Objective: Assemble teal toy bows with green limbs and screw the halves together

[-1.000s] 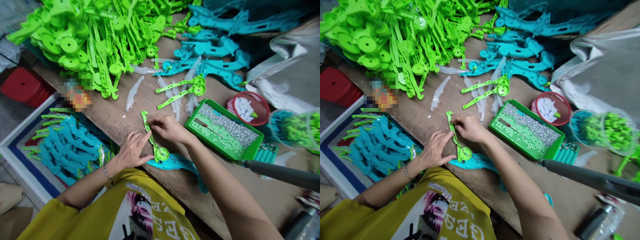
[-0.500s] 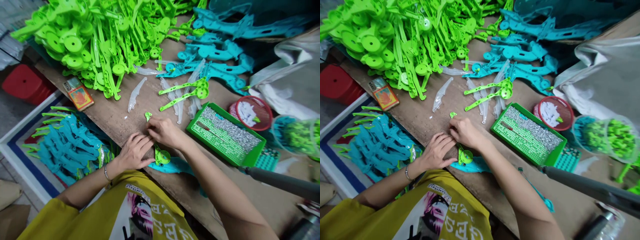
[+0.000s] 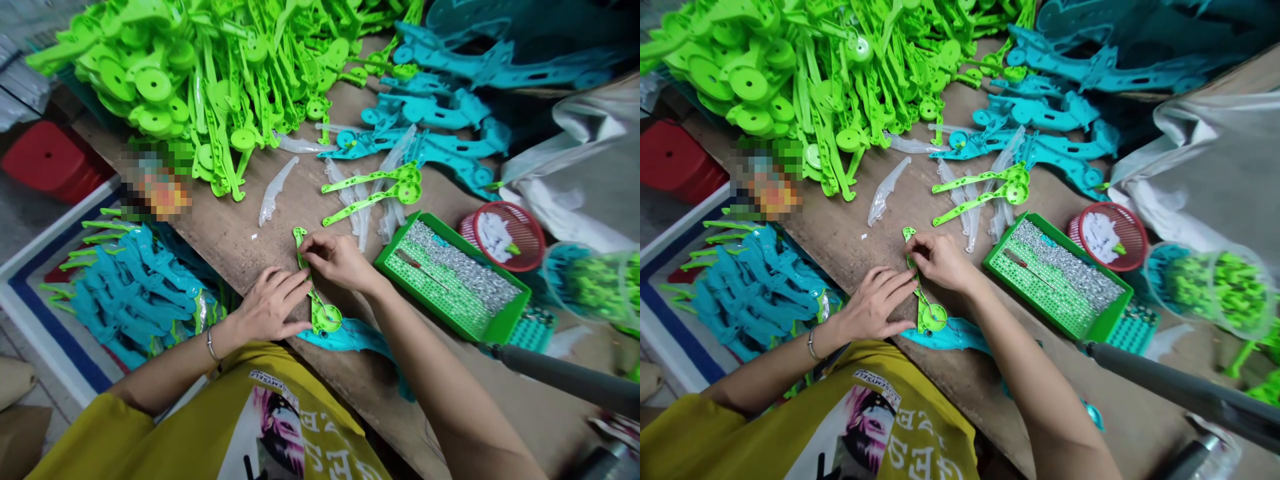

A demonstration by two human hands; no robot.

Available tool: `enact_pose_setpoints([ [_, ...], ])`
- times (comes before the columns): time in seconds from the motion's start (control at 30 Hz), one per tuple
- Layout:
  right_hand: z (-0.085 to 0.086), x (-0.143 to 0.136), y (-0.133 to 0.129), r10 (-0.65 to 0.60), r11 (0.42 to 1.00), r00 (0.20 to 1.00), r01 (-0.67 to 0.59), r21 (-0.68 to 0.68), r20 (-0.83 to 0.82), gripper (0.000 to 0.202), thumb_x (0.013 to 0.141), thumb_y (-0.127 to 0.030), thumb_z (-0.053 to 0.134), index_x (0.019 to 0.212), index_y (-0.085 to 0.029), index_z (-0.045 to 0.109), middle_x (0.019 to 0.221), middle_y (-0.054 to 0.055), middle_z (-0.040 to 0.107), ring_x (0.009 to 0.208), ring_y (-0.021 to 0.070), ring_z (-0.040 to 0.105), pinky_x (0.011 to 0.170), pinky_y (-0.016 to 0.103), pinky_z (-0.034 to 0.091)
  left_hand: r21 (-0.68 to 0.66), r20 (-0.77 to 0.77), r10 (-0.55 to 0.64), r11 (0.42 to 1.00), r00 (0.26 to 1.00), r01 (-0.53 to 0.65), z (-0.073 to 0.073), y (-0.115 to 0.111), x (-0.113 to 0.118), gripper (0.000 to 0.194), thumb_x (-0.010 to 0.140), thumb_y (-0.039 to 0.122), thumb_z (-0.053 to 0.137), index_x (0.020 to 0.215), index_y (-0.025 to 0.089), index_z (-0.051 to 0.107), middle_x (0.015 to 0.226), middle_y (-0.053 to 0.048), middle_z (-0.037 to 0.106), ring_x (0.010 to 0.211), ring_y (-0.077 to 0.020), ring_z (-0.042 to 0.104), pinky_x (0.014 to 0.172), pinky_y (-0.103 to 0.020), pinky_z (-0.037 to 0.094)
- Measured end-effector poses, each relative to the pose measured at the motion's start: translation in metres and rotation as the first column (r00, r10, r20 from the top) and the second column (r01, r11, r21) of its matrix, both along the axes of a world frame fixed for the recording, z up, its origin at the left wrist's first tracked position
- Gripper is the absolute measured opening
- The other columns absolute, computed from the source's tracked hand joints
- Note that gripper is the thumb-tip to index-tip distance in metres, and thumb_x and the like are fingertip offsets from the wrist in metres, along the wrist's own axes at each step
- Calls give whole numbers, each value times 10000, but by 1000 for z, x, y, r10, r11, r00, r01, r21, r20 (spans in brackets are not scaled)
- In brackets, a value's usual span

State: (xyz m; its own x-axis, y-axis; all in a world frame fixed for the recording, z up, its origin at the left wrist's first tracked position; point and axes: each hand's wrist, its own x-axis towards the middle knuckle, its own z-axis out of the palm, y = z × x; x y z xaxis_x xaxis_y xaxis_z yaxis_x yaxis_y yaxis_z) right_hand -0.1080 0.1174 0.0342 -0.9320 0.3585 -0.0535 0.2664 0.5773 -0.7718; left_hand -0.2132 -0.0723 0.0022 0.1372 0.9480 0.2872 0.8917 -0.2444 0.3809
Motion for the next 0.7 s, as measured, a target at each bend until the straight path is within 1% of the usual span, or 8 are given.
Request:
enact_pose_setpoints([
  [0.17, -2, -3, 0, 34, 999, 999, -34, -12, -1, 147, 818, -113, 552, 892, -184, 658, 850, 23, 708, 732, 136, 607, 716, 258, 436, 10, 17, 17, 1000, 1000, -18, -2, 0, 1, 669, 885, 612, 536, 1326, 109, 558, 1342, -202, 593, 1150, -330, 544, 999, -529, 414],
  [0.23, -1, -4, 0, 45, 999, 999, -45, -18, -8, 153, 812, -103, 549, 885, -186, 655, 850, 25, 706, 749, 141, 613, 730, 263, 441, 6, 10, 20, 1000, 1000, -20, -3, -1, 1, 671, 886, 615, 531, 1328, 111, 555, 1346, -207, 582, 1162, -335, 540, 1004, -532, 411],
  [0.33, 0, -5, -1, 50, 999, 999, -50, 13, -21, 177, 792, -77, 531, 875, -187, 643, 844, 29, 696, 773, 152, 617, 752, 274, 446, 10, -9, 27, 1000, 1000, -27, -3, -1, 1, 667, 887, 612, 532, 1311, 98, 564, 1349, -221, 562, 1188, -342, 532, 1017, -525, 404],
  [0.5, -2, -4, -2, 26, 998, 1000, -25, 53, -18, 200, 751, -68, 523, 891, -181, 609, 802, 21, 651, 709, 140, 575, 705, 260, 436, 23, -30, 25, 999, 999, -24, -1, 0, 0, 667, 893, 623, 513, 1311, 106, 565, 1300, -195, 596, 1146, -329, 545, 1015, -516, 401],
  [0.6, -5, -2, -2, 8, 1000, 1000, -8, 26, -6, 198, 747, -83, 523, 906, -177, 594, 784, 14, 635, 679, 130, 564, 680, 254, 433, 11, -39, 24, 1000, 999, -24, 0, 0, 0, 669, 896, 625, 506, 1312, 104, 564, 1306, -188, 600, 1139, -327, 543, 1021, -515, 391],
  [0.7, -8, -2, -1, -12, 999, 1000, 11, -36, -13, 205, 738, -101, 529, 922, -183, 570, 772, 3, 626, 644, 122, 556, 650, 251, 437, -13, -38, 21, 1000, 999, -22, 0, 0, 1, 693, 902, 632, 488, 1351, 105, 532, 1337, -187, 588, 1151, -328, 535, 1028, -521, 381],
])
